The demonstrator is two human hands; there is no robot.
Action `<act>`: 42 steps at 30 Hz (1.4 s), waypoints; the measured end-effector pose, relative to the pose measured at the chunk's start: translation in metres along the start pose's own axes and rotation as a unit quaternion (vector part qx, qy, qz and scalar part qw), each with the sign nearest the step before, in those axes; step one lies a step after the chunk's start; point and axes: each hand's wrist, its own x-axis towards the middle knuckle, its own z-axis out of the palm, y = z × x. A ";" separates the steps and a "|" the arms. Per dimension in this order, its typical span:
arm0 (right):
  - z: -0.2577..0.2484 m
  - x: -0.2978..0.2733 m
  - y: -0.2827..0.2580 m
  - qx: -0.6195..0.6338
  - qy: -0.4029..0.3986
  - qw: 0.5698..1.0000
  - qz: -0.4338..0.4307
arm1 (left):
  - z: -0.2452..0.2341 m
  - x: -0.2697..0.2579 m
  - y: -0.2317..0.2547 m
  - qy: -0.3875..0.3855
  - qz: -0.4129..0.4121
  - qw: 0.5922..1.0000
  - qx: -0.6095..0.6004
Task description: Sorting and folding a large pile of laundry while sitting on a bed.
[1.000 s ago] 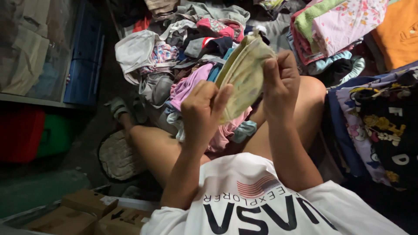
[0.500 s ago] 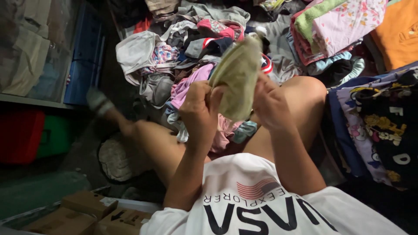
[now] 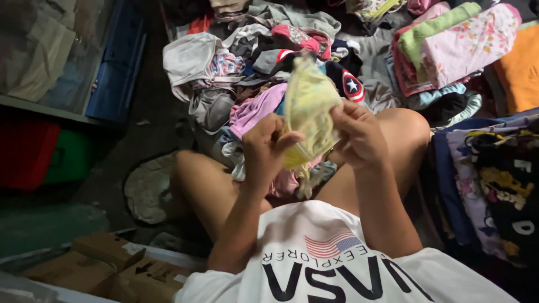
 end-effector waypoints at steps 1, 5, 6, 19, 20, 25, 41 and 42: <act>0.011 0.001 -0.004 0.000 0.001 1.000 0.000 | -0.003 -0.001 -0.007 -0.001 0.000 1.000 0.000; 0.049 0.005 -0.019 0.066 0.052 0.996 -0.011 | -0.013 0.006 -0.008 -0.173 -0.088 0.976 -0.102; 0.056 0.007 -0.021 0.093 0.069 0.993 -0.004 | -0.016 0.009 -0.002 -0.246 -0.125 0.946 -0.170; 0.007 0.018 -0.053 0.126 0.067 0.982 -0.124 | -0.049 -0.005 -0.064 -0.363 -0.218 0.874 -0.237; 0.003 0.019 -0.052 0.135 0.061 0.980 -0.130 | -0.048 -0.007 -0.067 -0.346 -0.227 0.855 -0.314; 0.002 0.023 -0.052 0.210 0.058 0.967 -0.132 | -0.038 0.004 -0.050 -0.298 -0.297 0.824 -0.380; 0.054 0.005 -0.014 0.023 -0.023 0.998 -0.049 | 0.010 0.033 -0.042 -0.141 -0.314 0.857 -0.383; 0.049 0.005 -0.011 -0.017 -0.002 0.998 -0.058 | 0.010 0.035 -0.035 -0.163 -0.366 0.800 -0.446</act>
